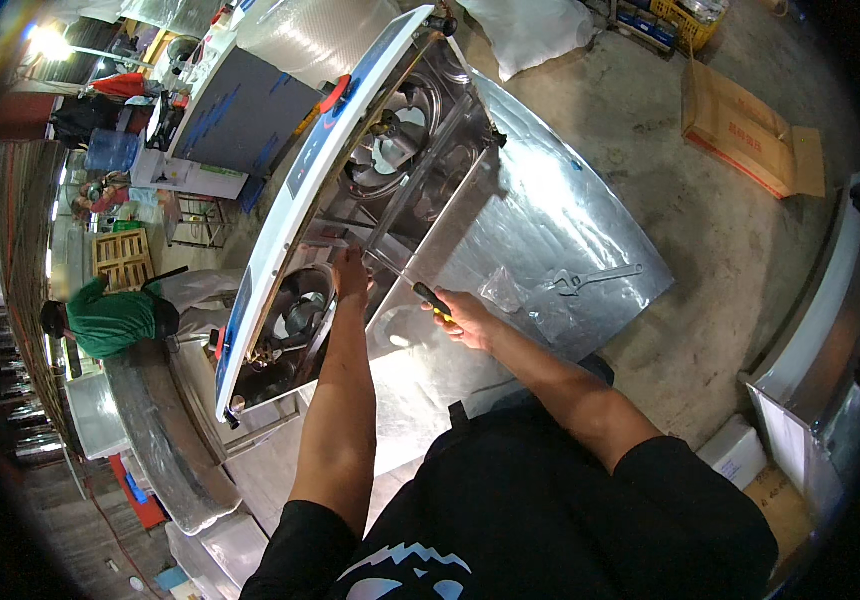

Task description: The person uses a screwdriver to tighten screws on the underside of a two-burner gas stove, then flips it upright and places it on the floor. The person also briefly handles a plastic bag and a wrench.

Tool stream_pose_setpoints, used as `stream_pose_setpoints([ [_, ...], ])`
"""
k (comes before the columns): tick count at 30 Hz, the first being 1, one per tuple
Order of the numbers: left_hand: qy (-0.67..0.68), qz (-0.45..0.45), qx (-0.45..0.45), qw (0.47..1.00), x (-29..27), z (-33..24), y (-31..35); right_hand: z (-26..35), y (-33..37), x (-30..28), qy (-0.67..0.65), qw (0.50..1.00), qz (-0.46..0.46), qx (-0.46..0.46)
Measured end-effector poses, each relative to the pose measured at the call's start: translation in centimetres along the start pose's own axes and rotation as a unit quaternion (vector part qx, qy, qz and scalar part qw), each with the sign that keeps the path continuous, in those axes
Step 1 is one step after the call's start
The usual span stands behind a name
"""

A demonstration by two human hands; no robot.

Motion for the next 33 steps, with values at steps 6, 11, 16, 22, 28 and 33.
stream_pose_setpoints([
  [6,0.017,-0.01,-0.009,1.0,0.0,-0.2,0.5,3.9,0.9,0.3,0.26,0.928,-0.091,-0.25],
  [11,0.044,0.007,-0.006,0.999,0.1,-0.1,0.4,6.1,3.4,2.9,0.616,0.633,-0.285,-0.372],
  [16,0.039,0.014,0.001,0.999,0.0,0.2,0.0,6.6,1.5,1.4,0.546,0.745,-0.218,-0.316],
  [22,0.014,0.001,0.009,1.0,-0.3,0.7,-0.2,2.6,-1.6,-0.7,0.03,1.0,0.0,0.0],
  [28,0.037,0.0,-0.036,0.999,-0.6,0.8,-0.1,3.4,-0.6,-0.5,0.098,0.994,-0.015,-0.049],
  [33,0.121,-0.017,-0.088,0.989,-0.4,1.2,-0.1,5.3,0.9,0.0,0.415,0.866,-0.13,-0.248],
])
Point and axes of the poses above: each hand's wrist, its own y-axis away from the middle knuckle, its own x-axis out of the palm, z = x × y, the point moved 7 cm from there along -y, towards the middle knuckle, and after that the axes turned 1 degree about x, right-handed, at the moved point
